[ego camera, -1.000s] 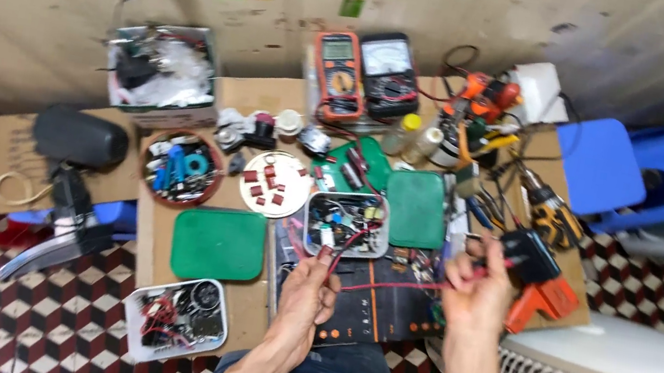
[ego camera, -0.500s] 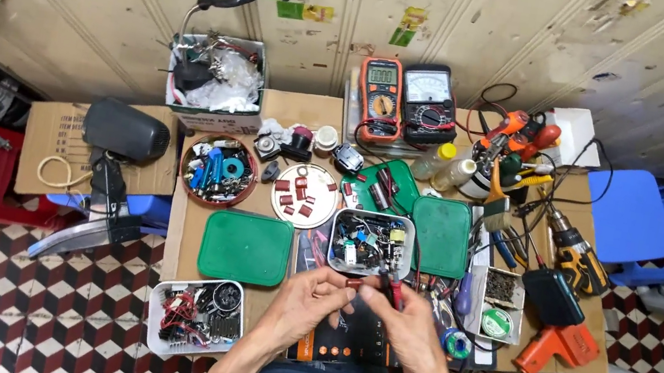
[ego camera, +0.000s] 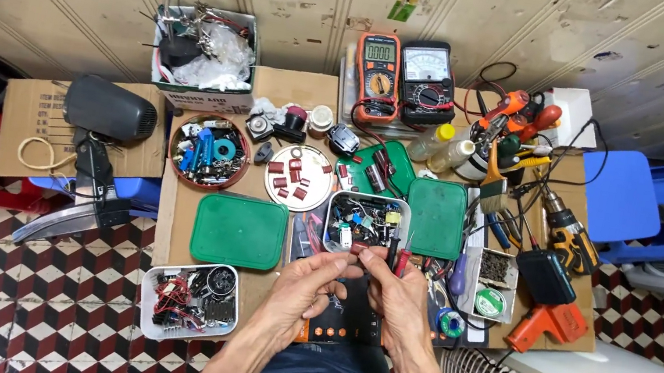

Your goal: The person tests various small electronic components, including capacitors and batteries, using a multimeter. They pick up components from a container, connect them to the multimeter probes, and observe the readings on the display.

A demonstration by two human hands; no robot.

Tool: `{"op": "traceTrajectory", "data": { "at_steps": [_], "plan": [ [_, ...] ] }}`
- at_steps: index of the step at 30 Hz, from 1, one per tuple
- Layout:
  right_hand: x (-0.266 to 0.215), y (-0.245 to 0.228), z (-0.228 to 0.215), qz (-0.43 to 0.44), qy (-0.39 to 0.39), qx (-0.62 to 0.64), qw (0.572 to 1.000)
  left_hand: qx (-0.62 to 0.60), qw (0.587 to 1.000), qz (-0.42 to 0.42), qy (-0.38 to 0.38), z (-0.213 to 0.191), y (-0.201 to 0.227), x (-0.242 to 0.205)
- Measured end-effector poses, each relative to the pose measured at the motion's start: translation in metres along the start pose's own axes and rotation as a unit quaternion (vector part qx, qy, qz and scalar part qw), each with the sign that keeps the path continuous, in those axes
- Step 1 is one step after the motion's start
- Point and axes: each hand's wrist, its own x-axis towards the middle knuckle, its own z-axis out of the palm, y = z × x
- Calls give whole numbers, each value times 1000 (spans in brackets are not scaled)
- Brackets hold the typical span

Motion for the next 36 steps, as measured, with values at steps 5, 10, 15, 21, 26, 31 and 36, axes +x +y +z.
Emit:
{"op": "traceTrajectory", "data": {
  "at_steps": [5, 10, 15, 21, 26, 31, 36],
  "plan": [
    [-5, -8, 8, 1, 24, -15, 1000, -23, 1000, -16, 10, 6, 6, 0],
    [-1, -1, 3, -2, 14, 4, 1000, -14, 999, -21, 28, 2, -2, 11],
    [0, 3, 0, -28, 20, -58, 998, -17, 998, 6, 63, -3, -4, 17],
    [-22, -17, -2, -35, 24, -252, 967, 10, 993, 21, 115, -6, 14, 11],
    [-13, 9, -14, -103, -69, -344, 931, 67, 991, 37, 112, -7, 10, 12],
    [-10, 9, -8, -118, -74, -347, 927, 91, 990, 46, 97, -4, 11, 7],
    [-8, 10, -9, -117, -63, -385, 913, 107, 990, 34, 90, 2, 14, 3]
  ]
}}
